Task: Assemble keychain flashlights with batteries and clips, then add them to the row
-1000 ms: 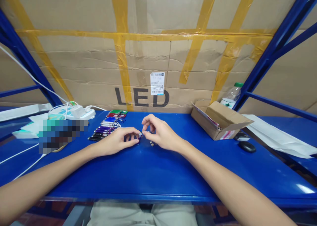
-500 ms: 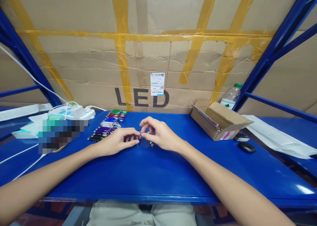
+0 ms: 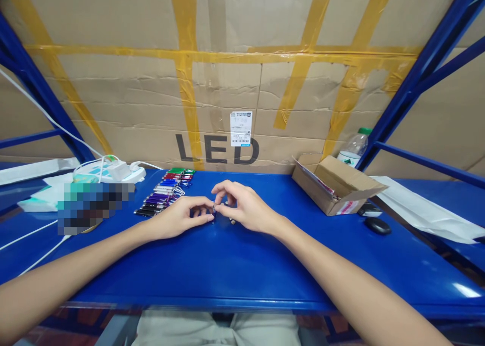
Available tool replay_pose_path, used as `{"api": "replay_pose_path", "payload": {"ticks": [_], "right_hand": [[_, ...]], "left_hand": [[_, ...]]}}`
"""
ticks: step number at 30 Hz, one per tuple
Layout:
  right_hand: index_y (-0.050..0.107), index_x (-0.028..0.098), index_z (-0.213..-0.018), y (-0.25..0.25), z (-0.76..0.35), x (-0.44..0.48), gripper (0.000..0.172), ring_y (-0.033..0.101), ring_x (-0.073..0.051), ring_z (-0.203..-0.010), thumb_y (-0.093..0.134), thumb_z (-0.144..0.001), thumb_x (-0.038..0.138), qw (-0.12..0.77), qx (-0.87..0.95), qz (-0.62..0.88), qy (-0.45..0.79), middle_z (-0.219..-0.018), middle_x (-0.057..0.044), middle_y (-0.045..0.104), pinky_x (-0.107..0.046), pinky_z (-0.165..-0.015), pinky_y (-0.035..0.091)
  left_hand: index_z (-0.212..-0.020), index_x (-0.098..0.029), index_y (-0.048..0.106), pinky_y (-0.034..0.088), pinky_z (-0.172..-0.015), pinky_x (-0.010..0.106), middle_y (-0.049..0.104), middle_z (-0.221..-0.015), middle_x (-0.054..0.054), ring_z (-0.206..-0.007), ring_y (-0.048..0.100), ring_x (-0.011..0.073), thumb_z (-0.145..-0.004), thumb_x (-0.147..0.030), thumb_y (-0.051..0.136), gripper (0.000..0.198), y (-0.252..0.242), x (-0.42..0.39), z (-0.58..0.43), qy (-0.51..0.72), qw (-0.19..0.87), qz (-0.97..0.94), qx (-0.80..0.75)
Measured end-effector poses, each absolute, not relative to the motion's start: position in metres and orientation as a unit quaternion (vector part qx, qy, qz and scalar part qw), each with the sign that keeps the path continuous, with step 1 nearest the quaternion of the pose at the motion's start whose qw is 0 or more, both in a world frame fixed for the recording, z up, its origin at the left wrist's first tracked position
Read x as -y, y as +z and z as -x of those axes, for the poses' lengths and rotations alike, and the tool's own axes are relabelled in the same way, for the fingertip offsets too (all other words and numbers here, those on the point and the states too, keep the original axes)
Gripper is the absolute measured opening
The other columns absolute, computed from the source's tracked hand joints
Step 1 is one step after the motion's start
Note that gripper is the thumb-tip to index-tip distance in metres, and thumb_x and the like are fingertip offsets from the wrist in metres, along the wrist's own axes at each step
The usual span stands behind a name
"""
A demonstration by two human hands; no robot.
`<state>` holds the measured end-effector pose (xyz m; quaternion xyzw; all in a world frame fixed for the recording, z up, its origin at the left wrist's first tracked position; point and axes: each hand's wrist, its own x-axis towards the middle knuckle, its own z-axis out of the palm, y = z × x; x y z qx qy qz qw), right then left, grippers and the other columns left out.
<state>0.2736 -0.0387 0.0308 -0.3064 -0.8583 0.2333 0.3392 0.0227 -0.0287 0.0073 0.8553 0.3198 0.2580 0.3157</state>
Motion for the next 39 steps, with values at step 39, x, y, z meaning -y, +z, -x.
{"api": "replay_pose_path", "payload": {"ticks": [39], "right_hand": [[0.065,0.024,-0.123,0.0338,-0.2737,0.0442,0.023,0.064,-0.02,-0.095,0.069,-0.101,0.022,0.32,0.884,0.307,0.15,-0.106,-0.002,0.076,-0.033,-0.085,0.052]], "left_hand": [[-0.108,-0.018,0.08,0.04,-0.064,0.026,0.066,-0.076,-0.002,-0.067,0.055,0.0145,-0.094,-0.046,0.072,0.032,0.0017,0.0277,-0.0262,0.262,0.351,-0.82,-0.369]]}}
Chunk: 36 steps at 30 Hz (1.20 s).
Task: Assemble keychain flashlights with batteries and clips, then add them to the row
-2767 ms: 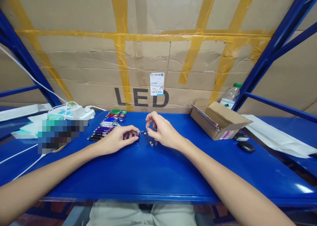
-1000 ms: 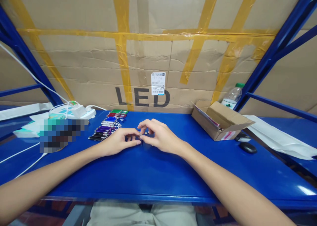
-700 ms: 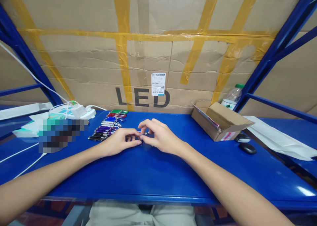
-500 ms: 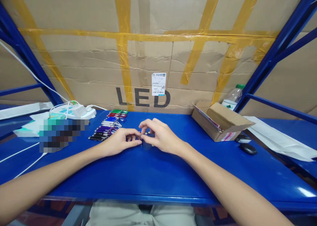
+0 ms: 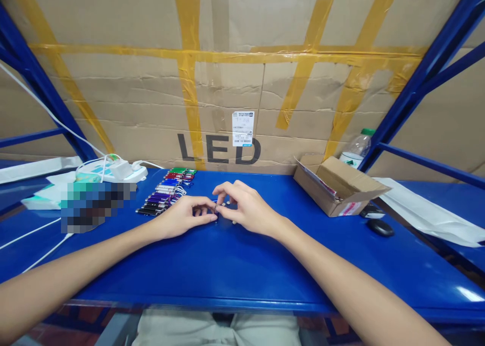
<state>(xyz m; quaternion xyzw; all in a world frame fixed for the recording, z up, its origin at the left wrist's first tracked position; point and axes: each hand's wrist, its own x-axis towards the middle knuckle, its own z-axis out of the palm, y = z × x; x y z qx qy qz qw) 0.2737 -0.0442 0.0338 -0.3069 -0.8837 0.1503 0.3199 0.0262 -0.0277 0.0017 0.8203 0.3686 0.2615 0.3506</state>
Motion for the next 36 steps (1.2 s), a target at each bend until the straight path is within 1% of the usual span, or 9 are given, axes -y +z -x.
{"api": "replay_pose_path", "payload": {"ticks": [5,11,15,27,36], "right_hand": [[0.065,0.024,-0.124,0.0337,-0.2737,0.0443,0.023,0.065,-0.021,-0.098,0.069,-0.101,0.023,0.322,0.883,0.306,0.148,-0.106,-0.003,0.077,-0.033,-0.086,0.053],[0.067,0.024,-0.124,0.0342,-0.2731,0.0449,0.023,0.067,-0.023,-0.105,0.07,-0.102,0.023,0.324,0.886,0.3,0.142,-0.106,-0.004,0.076,-0.036,-0.091,0.053],[0.067,0.024,-0.124,0.0344,-0.2732,0.0453,0.022,0.068,-0.024,-0.107,0.07,-0.102,0.024,0.319,0.886,0.303,0.143,-0.105,-0.005,0.077,-0.037,-0.092,0.055],[0.067,0.025,-0.124,0.0377,-0.2726,0.0476,0.022,0.065,-0.024,-0.106,0.07,-0.102,0.021,0.315,0.892,0.295,0.134,-0.104,-0.004,0.08,-0.036,-0.091,0.052],[0.067,0.023,-0.123,0.0356,-0.2733,0.0459,0.019,0.064,-0.025,-0.105,0.069,-0.104,0.025,0.315,0.898,0.284,0.118,-0.105,-0.005,0.08,-0.036,-0.089,0.052]], "left_hand": [[-0.107,-0.018,0.08,0.04,-0.064,0.026,0.067,-0.076,-0.001,-0.068,0.055,0.0147,-0.094,-0.046,0.072,0.032,0.0009,0.0279,-0.0264,0.266,0.345,-0.823,-0.366],[-0.106,-0.018,0.08,0.04,-0.064,0.025,0.067,-0.075,-0.002,-0.067,0.055,0.014,-0.095,-0.043,0.073,0.028,0.003,0.0294,-0.0267,0.268,0.33,-0.83,-0.361],[-0.105,-0.018,0.081,0.04,-0.065,0.025,0.069,-0.078,-0.002,-0.068,0.057,0.0139,-0.096,-0.041,0.073,0.026,0.0046,0.03,-0.0266,0.277,0.324,-0.836,-0.346],[-0.105,-0.018,0.081,0.041,-0.065,0.025,0.069,-0.077,-0.001,-0.068,0.056,0.0145,-0.096,-0.042,0.072,0.027,0.0043,0.0296,-0.0263,0.273,0.318,-0.838,-0.349],[-0.105,-0.018,0.081,0.04,-0.065,0.025,0.069,-0.078,-0.002,-0.068,0.056,0.0137,-0.096,-0.041,0.072,0.027,0.0054,0.0306,-0.0265,0.273,0.322,-0.837,-0.348]]}}
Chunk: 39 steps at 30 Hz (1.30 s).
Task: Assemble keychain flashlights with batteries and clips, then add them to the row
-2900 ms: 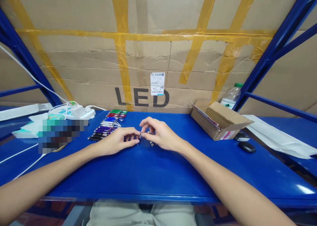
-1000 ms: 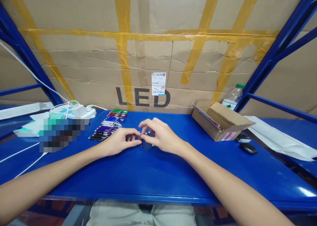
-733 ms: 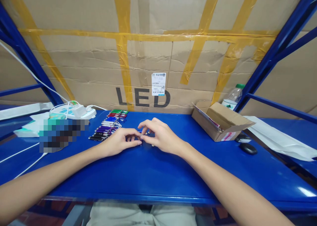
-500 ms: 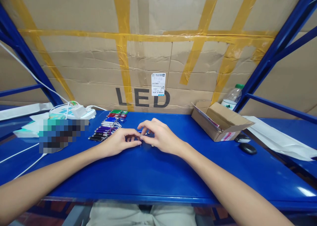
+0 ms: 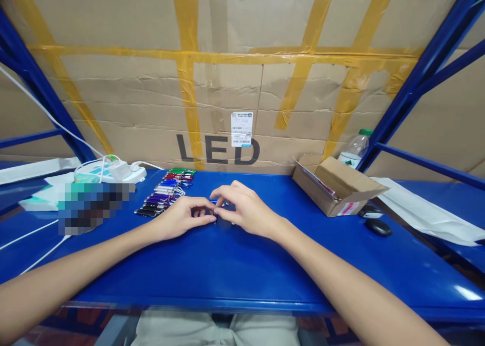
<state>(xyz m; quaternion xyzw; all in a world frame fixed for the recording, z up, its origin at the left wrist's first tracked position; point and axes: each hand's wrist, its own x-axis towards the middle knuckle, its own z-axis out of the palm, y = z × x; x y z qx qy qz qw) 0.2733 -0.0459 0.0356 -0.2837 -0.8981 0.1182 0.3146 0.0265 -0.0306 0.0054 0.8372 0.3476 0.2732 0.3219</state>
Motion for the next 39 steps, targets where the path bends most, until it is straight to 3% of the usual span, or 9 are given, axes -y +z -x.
{"api": "replay_pose_path", "payload": {"ticks": [23,32,39], "right_hand": [[0.066,0.022,-0.124,0.034,-0.273,0.045,0.019,0.065,-0.024,-0.104,0.066,-0.106,0.028,0.32,0.903,0.271,0.091,-0.11,-0.007,0.076,-0.035,-0.089,0.053],[0.064,0.023,-0.124,0.033,-0.279,0.038,0.019,0.066,-0.022,-0.093,0.055,-0.107,0.023,0.332,0.886,0.32,0.061,-0.103,-0.006,0.074,-0.036,-0.087,0.053],[0.064,0.023,-0.119,0.031,-0.283,0.032,0.02,0.066,-0.023,-0.099,0.057,-0.102,0.015,0.279,0.894,0.343,0.068,-0.103,-0.005,0.075,-0.036,-0.087,0.051]], "left_hand": [[-0.105,-0.018,0.08,0.04,-0.063,0.025,0.067,-0.075,-0.002,-0.066,0.055,0.0137,-0.096,-0.041,0.072,0.026,0.003,0.03,-0.026,0.277,0.317,-0.836,-0.352],[-0.114,-0.021,0.078,0.05,-0.077,0.028,0.077,-0.111,0.006,-0.082,0.066,0.0159,-0.103,-0.032,0.068,0.019,0.006,0.032,-0.024,0.297,0.22,-0.882,-0.291],[-0.115,-0.021,0.078,0.052,-0.078,0.029,0.078,-0.113,0.007,-0.085,0.069,0.0173,-0.103,-0.034,0.067,0.02,0.006,0.03,-0.023,0.293,0.211,-0.884,-0.297]]}}
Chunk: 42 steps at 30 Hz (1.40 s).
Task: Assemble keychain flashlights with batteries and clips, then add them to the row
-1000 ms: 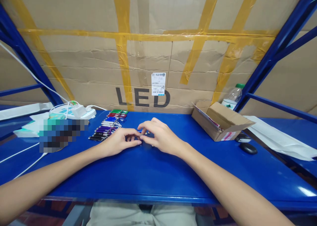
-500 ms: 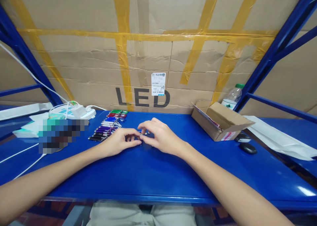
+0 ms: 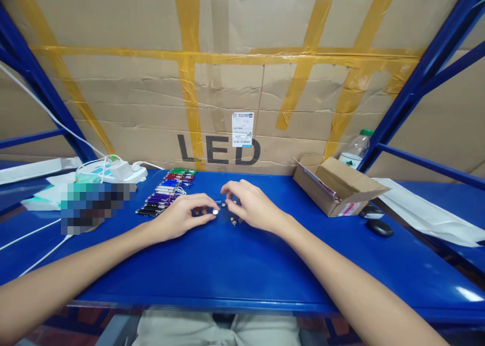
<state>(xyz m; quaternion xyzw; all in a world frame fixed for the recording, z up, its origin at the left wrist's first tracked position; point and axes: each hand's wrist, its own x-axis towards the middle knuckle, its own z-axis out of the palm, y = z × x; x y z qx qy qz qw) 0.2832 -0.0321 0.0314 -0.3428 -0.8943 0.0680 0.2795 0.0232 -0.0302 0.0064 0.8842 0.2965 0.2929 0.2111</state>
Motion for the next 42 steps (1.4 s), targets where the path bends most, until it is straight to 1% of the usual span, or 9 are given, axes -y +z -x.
{"api": "replay_pose_path", "payload": {"ticks": [4,8,17,23,28,32,36,39,42], "right_hand": [[0.066,0.023,-0.113,0.0304,-0.2866,0.0284,0.022,0.066,-0.022,-0.098,0.061,-0.096,0.009,0.23,0.906,0.342,0.101,-0.105,-0.004,0.075,-0.034,-0.085,0.051],[0.067,0.022,-0.109,0.0321,-0.2876,0.0284,0.023,0.064,-0.023,-0.096,0.065,-0.093,0.006,0.194,0.913,0.334,0.13,-0.094,-0.002,0.076,-0.034,-0.083,0.049],[0.066,0.022,-0.103,0.0344,-0.2842,0.0341,0.018,0.062,-0.025,-0.094,0.076,-0.09,0.015,0.133,0.914,0.354,0.146,-0.095,-0.003,0.076,-0.034,-0.08,0.048],[0.065,0.022,-0.104,0.0314,-0.2858,0.0311,0.021,0.063,-0.024,-0.096,0.072,-0.092,0.006,0.127,0.921,0.337,0.149,-0.095,-0.002,0.077,-0.035,-0.083,0.048],[0.064,0.022,-0.109,0.0312,-0.2859,0.031,0.018,0.064,-0.024,-0.095,0.069,-0.097,0.009,0.132,0.921,0.333,0.154,-0.094,-0.002,0.078,-0.035,-0.085,0.047],[0.065,0.022,-0.11,0.03,-0.2852,0.0312,0.015,0.064,-0.024,-0.096,0.067,-0.1,0.011,0.138,0.922,0.331,0.149,-0.096,-0.003,0.077,-0.034,-0.084,0.047],[0.067,0.022,-0.109,0.0316,-0.2832,0.033,0.012,0.063,-0.025,-0.095,0.063,-0.102,0.011,0.139,0.919,0.337,0.15,-0.09,-0.003,0.076,-0.035,-0.085,0.046],[0.067,0.021,-0.109,0.0354,-0.2834,0.0342,0.01,0.062,-0.025,-0.098,0.071,-0.1,0.019,0.128,0.914,0.349,0.16,-0.097,-0.004,0.076,-0.035,-0.086,0.046],[0.067,0.021,-0.112,0.0388,-0.2854,0.0342,0.02,0.061,-0.026,-0.101,0.078,-0.096,0.023,0.097,0.913,0.354,0.179,-0.101,-0.004,0.075,-0.035,-0.087,0.045]], "left_hand": [[-0.114,-0.02,0.079,0.05,-0.071,0.027,0.078,-0.102,0.005,-0.078,0.067,0.0161,-0.1,-0.034,0.069,0.022,0.0054,0.0282,-0.024,0.297,0.237,-0.867,-0.323],[-0.113,-0.02,0.079,0.049,-0.069,0.026,0.078,-0.099,0.004,-0.075,0.065,0.0156,-0.099,-0.036,0.07,0.023,0.004,0.0264,-0.0241,0.299,0.256,-0.852,-0.344],[-0.113,-0.02,0.08,0.049,-0.067,0.026,0.08,-0.099,0.004,-0.072,0.063,0.0158,-0.097,-0.04,0.07,0.027,0.0036,0.0256,-0.024,0.302,0.26,-0.842,-0.363],[-0.113,-0.021,0.08,0.048,-0.067,0.026,0.079,-0.096,0.002,-0.071,0.063,0.0152,-0.097,-0.04,0.071,0.026,0.0042,0.0256,-0.0239,0.302,0.264,-0.84,-0.364],[-0.114,-0.02,0.08,0.046,-0.065,0.026,0.076,-0.087,0.002,-0.069,0.061,0.0155,-0.096,-0.042,0.072,0.029,0.0045,0.0256,-0.0237,0.301,0.262,-0.837,-0.374],[-0.115,-0.02,0.08,0.046,-0.066,0.026,0.077,-0.089,0.002,-0.071,0.062,0.0157,-0.097,-0.041,0.071,0.029,0.0047,0.0258,-0.0237,0.296,0.266,-0.837,-0.375],[-0.115,-0.02,0.08,0.046,-0.064,0.026,0.076,-0.085,0.001,-0.068,0.061,0.0153,-0.097,-0.042,0.071,0.03,0.0042,0.0261,-0.0235,0.296,0.269,-0.835,-0.377],[-0.115,-0.02,0.08,0.046,-0.066,0.026,0.076,-0.087,0.002,-0.07,0.062,0.0156,-0.096,-0.042,0.072,0.03,0.0045,0.0266,-0.0235,0.299,0.27,-0.834,-0.378],[-0.113,-0.02,0.08,0.046,-0.066,0.026,0.077,-0.088,0.001,-0.07,0.061,0.0151,-0.096,-0.041,0.072,0.028,0.0054,0.0272,-0.024,0.304,0.272,-0.833,-0.374]]}}
